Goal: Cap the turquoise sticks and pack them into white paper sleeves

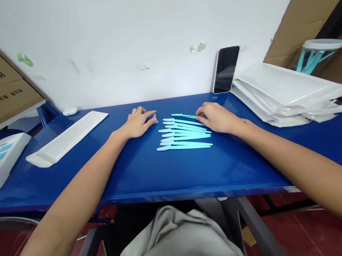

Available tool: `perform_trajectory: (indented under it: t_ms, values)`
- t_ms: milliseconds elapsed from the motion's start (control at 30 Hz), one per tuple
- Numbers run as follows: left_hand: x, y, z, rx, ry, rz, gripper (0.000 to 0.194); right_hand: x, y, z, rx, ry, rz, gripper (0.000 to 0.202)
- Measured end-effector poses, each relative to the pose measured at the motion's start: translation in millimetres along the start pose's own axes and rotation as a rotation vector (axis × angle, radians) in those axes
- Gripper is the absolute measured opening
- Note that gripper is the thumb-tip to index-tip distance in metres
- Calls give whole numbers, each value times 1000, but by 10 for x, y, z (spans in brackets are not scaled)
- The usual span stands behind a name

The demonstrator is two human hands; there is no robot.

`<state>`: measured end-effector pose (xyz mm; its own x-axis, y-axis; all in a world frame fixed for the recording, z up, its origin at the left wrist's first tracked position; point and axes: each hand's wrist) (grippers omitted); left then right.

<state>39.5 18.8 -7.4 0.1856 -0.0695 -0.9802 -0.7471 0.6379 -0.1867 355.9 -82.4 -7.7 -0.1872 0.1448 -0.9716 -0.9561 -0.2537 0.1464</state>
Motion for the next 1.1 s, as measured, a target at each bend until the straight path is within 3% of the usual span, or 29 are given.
perform_trajectory:
  t_ms: [467,567,733,833,933,1100]
  values:
    - [5,18,41,227,-149,-187,38,30,-21,11,45,-44,104,19]
    - [-14,10,22,185,-207,-196,40,34,-19,8,28,-19,85,24]
    - [-92,45,-3,-44,-377,-185,44,42,-10,-3,-4,-63,44,29]
    - [-125,77,-23,-59,-359,-260,38,49,-4,-7,-13,-98,50,28]
    - [-115,106,-37,11,-308,-217,25,57,-3,-7,-28,-125,62,27]
    - [-77,133,-60,107,-133,-51,56,56,-8,-9,-28,-114,76,27]
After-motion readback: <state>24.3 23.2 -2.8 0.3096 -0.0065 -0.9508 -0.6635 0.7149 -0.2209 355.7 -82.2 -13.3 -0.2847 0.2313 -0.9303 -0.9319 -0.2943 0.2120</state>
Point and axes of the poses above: each hand's wrist, its own z-axis towards the middle knuckle, its own x-axis out of the palm, y = z × x, and after that the axes turned 2 degrees about y, right-handed
